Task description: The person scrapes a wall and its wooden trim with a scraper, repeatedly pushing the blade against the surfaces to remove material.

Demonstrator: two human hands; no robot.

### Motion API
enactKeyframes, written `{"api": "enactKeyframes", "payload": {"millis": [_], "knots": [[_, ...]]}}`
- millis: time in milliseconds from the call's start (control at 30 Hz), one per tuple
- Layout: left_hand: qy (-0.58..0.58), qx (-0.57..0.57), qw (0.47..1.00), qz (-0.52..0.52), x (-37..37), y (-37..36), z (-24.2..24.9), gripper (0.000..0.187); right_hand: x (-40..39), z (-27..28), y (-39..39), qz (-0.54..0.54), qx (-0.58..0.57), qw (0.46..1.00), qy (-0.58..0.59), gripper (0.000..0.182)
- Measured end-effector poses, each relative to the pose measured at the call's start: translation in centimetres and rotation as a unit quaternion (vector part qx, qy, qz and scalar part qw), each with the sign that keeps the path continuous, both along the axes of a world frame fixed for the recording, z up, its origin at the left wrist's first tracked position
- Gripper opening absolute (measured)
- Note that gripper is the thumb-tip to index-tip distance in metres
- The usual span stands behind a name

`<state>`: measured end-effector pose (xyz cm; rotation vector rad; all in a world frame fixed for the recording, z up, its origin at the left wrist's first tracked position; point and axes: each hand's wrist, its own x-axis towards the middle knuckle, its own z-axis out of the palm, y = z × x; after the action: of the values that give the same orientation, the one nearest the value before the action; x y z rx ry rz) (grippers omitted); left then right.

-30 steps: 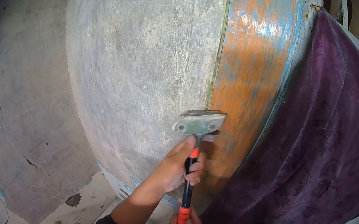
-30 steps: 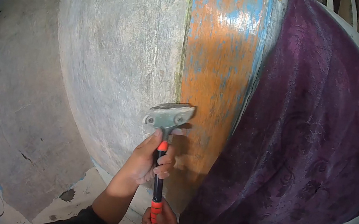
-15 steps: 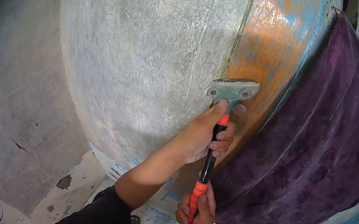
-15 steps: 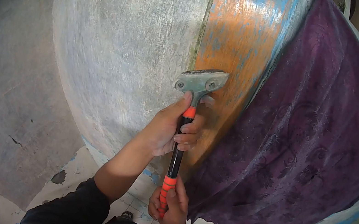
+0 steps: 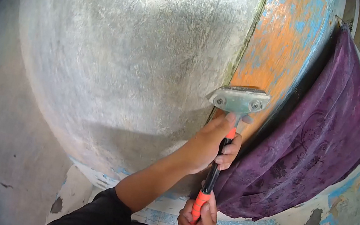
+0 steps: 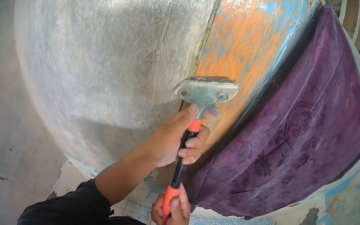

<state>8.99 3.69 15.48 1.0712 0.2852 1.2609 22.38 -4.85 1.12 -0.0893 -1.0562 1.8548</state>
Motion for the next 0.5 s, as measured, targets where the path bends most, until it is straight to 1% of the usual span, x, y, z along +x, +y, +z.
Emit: {"api": "enactKeyframes", "payload": {"millis": [100,200,267,367,467,500], "knots": [[-0.001,0.019,1.0,-0.021,-0.4,0.3,1.2,0.051,-1.1,1.0,-0.1,0.005,-0.018,0.999,0.047,0.056],[-0.02,0.042,0.998,-0.032,-0.5,0.8,1.9,0.051,-1.4,2.4,0.5,0.022,-0.019,0.998,0.062,0.055],[-0.026,0.043,0.998,-0.042,-0.7,0.7,2.0,0.051,-1.8,2.0,0.1,0.012,-0.02,0.997,0.069,0.054],[-0.009,0.033,0.997,-0.067,-1.0,0.9,0.1,0.052,-2.6,0.6,-0.9,0.008,-0.02,0.997,0.071,0.054],[-0.005,0.045,0.995,-0.084,-1.3,0.8,-0.1,0.053,-3.1,0.0,-1.2,-0.002,-0.024,0.997,0.075,0.055],[-0.007,0.056,0.994,-0.089,-1.3,0.9,0.1,0.052,-3.5,0.3,-1.4,-0.021,-0.033,0.994,0.103,0.057]]}}
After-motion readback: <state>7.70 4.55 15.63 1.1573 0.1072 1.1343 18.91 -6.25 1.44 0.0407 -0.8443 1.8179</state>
